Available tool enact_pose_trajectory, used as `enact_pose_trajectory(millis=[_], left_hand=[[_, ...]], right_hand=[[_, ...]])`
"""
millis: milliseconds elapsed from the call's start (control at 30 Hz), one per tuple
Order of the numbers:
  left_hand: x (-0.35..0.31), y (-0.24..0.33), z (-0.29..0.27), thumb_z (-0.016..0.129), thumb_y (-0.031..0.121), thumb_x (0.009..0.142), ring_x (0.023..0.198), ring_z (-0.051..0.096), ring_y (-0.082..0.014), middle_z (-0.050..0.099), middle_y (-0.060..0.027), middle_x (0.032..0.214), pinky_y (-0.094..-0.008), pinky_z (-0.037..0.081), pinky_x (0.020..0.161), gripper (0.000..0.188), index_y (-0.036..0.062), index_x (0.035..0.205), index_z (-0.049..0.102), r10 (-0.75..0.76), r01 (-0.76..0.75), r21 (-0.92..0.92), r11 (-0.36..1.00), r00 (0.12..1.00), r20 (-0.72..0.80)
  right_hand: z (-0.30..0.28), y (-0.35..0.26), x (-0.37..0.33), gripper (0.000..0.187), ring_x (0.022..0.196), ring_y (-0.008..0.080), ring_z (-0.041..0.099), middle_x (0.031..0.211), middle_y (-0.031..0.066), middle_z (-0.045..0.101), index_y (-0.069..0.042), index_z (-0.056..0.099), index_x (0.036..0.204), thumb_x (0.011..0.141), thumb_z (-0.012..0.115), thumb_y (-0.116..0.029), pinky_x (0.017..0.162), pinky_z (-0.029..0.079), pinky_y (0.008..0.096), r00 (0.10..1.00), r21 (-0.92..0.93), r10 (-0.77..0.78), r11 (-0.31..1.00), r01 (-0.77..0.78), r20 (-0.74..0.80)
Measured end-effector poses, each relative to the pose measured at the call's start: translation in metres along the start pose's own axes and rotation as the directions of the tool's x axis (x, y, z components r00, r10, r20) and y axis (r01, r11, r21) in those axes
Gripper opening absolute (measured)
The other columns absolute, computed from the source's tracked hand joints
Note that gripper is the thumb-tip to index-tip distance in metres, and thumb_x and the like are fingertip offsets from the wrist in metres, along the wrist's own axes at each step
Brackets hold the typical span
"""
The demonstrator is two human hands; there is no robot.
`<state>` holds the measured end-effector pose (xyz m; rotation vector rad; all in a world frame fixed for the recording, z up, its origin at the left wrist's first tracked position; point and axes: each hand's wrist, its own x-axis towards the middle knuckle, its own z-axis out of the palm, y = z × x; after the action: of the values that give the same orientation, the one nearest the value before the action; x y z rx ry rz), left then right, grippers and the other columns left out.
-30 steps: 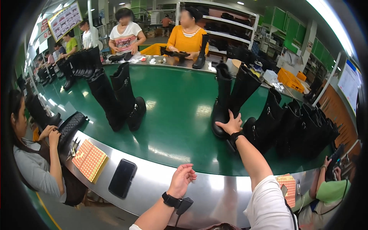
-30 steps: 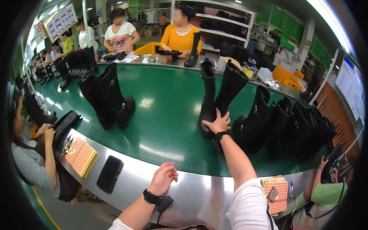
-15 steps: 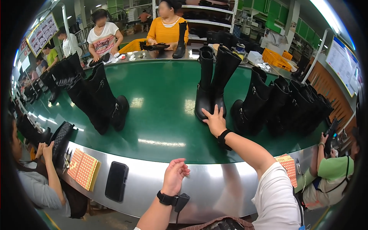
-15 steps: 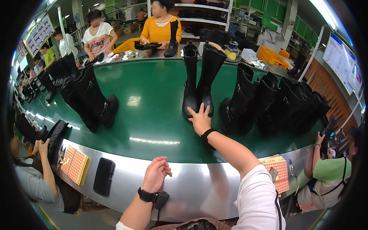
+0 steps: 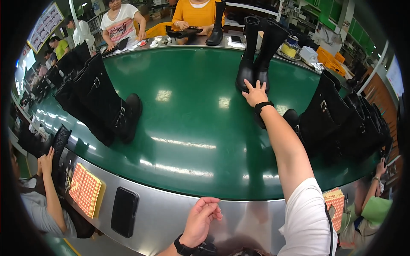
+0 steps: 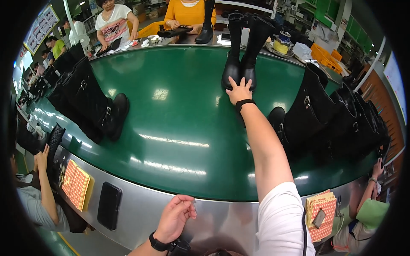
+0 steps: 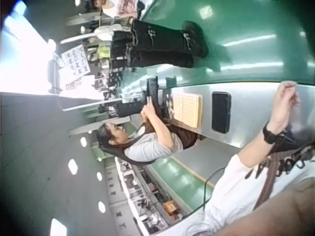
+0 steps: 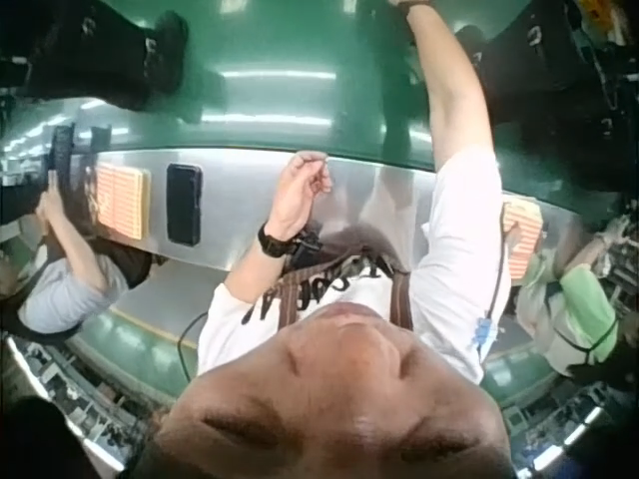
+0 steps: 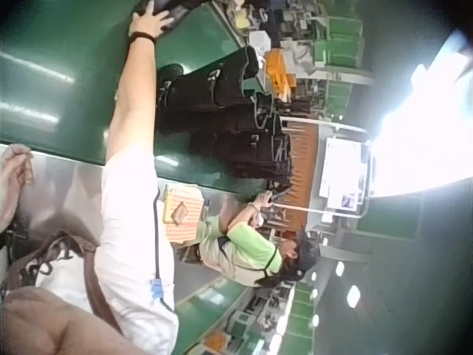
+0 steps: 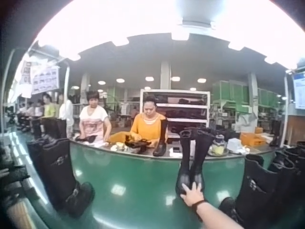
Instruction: The recorder is inspecting black quilted boots on a conveyor belt, checking their condition and adjusting buckles.
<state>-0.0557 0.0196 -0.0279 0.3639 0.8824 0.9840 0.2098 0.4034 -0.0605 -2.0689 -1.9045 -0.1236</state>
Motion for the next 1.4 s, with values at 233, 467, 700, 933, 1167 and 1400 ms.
enact_pose_trajectory(millis=[233,467,700,933,1167,1400], left_hand=[[0.000,-0.005,-0.005,0.047,0.011,0.095,0.075,0.058,-0.0182,0.059,-0.0075,0.083,-0.0304,0.049,0.070,0.016,0.0023,0.107,0.053,-0.017,0.014,0.032,0.999,0.996,0.093],[0.005,-0.008,-0.006,0.049,0.014,0.095,0.075,0.058,-0.0188,0.056,-0.0075,0.084,-0.0304,0.049,0.067,0.017,0.0027,0.107,0.053,0.054,-0.059,0.054,0.997,0.994,0.097],[0.011,-0.005,-0.010,0.050,0.017,0.095,0.075,0.060,-0.0189,0.057,-0.0080,0.083,-0.0305,0.050,0.067,0.019,0.0027,0.107,0.053,0.051,-0.053,0.019,0.998,0.992,0.117],[0.007,-0.006,-0.011,0.051,0.017,0.094,0.073,0.060,-0.0173,0.058,-0.0063,0.080,-0.0291,0.051,0.065,0.018,0.0035,0.105,0.054,0.040,-0.043,0.028,0.999,0.996,0.084],[0.005,-0.006,-0.009,0.053,0.019,0.092,0.072,0.059,-0.0142,0.056,-0.0036,0.081,-0.0272,0.051,0.066,0.014,0.0079,0.101,0.055,0.027,-0.033,0.065,0.997,0.995,0.095],[0.010,-0.006,-0.011,0.051,0.017,0.093,0.073,0.059,-0.0166,0.057,-0.0058,0.080,-0.0293,0.050,0.065,0.017,0.0034,0.104,0.053,0.049,-0.055,0.055,0.997,0.993,0.108]], right_hand=[[-0.095,-0.047,-0.170,0.052,0.119,0.0343,0.050,0.125,0.0173,0.055,-0.014,0.057,0.123,0.076,0.072,-0.030,0.095,0.044,0.0467,0.838,0.162,-0.541,0.835,0.525,0.072],[-0.283,-0.040,-0.272,0.043,0.100,0.0273,0.058,0.106,0.0083,0.062,-0.014,0.062,0.112,0.073,0.074,-0.026,0.079,0.051,0.0389,0.809,-0.080,-0.549,0.834,0.545,-0.210],[-0.353,0.049,-0.227,0.068,0.128,0.0410,0.039,0.137,0.0221,0.042,-0.030,0.047,0.137,0.078,0.070,-0.052,0.102,0.038,0.0479,0.905,-0.456,-0.135,0.887,-0.071,-0.404],[-0.359,0.081,-0.186,0.085,0.099,0.0371,0.063,0.119,0.0238,0.059,-0.010,0.052,0.133,0.072,0.067,-0.067,0.087,0.050,0.0446,0.995,-0.217,0.052,0.976,-0.033,0.083],[-0.371,0.046,-0.173,0.099,0.097,0.0305,0.066,0.119,0.0192,0.061,0.000,0.051,0.132,0.065,0.071,-0.069,0.080,0.053,0.0388,0.904,-0.055,0.282,0.959,-0.279,0.321],[-0.331,0.047,-0.189,0.067,0.088,0.0335,0.068,0.091,0.0209,0.070,0.000,0.070,0.106,0.071,0.070,-0.057,0.080,0.053,0.0390,0.993,-0.175,0.095,0.979,-0.107,-0.075]])
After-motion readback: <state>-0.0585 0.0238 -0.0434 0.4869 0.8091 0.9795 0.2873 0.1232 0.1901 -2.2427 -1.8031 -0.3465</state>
